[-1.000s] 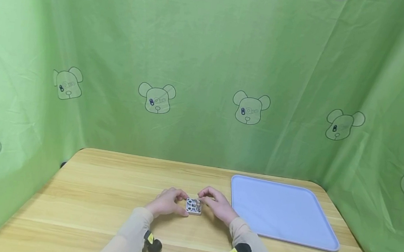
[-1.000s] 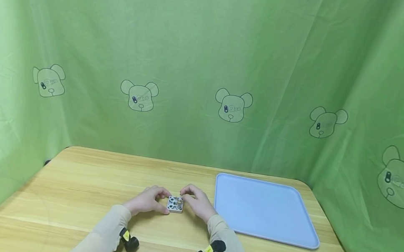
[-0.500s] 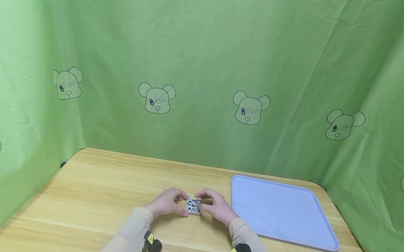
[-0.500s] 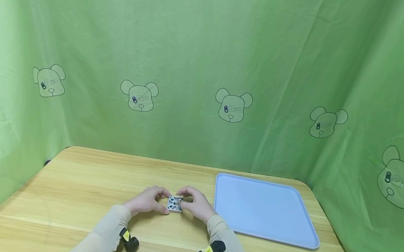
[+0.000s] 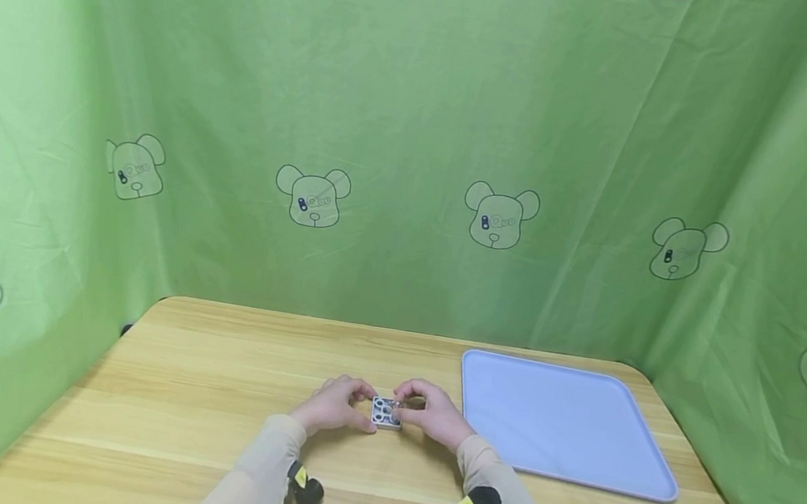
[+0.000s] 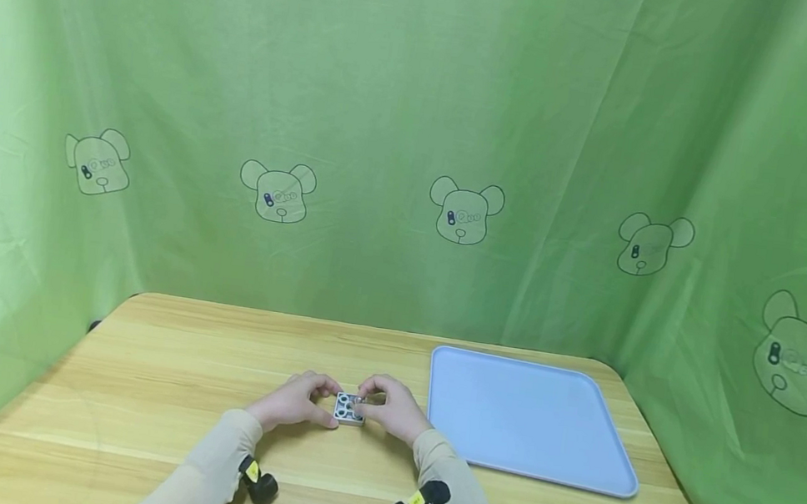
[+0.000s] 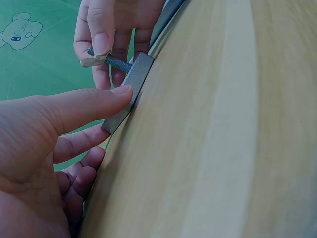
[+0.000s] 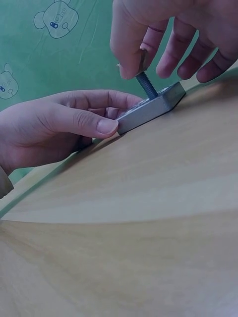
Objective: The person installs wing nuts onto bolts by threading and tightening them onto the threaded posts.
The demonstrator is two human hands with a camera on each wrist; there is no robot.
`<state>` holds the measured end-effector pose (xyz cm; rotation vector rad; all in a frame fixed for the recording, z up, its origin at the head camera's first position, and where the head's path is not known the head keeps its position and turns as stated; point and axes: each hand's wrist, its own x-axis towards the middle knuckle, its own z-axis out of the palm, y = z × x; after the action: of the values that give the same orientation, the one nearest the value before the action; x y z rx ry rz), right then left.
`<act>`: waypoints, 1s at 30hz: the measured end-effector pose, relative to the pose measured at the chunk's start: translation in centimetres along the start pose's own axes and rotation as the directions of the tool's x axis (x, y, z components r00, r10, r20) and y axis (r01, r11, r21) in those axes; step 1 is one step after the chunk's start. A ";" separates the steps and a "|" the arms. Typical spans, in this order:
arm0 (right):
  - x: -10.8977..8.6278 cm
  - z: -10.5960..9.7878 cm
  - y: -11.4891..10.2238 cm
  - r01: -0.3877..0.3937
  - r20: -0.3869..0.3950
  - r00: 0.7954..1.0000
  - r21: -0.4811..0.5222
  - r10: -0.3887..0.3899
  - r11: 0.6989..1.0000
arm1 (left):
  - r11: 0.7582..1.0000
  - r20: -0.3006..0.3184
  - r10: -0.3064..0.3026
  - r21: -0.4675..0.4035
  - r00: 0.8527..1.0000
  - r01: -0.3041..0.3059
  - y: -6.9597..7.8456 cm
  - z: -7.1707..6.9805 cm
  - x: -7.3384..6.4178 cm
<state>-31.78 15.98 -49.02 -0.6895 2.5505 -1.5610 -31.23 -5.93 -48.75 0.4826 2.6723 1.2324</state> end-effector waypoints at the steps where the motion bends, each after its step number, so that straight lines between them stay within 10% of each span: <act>1: 0.0 0.0 0.0 -0.002 -0.002 1.000 0.000 0.002 1.000 | 1.000 0.000 0.000 0.000 1.000 0.000 0.0 0.0 0.0; 30: -0.1 -0.2 -0.3 0.014 0.039 0.999 0.009 -0.014 1.000 | 1.000 -0.007 0.007 0.011 1.000 -0.007 0.0 -0.1 0.0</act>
<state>-31.61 16.02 -48.67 -0.7312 2.5147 -1.5464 -31.25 -5.94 -48.68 0.4898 2.6868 1.2248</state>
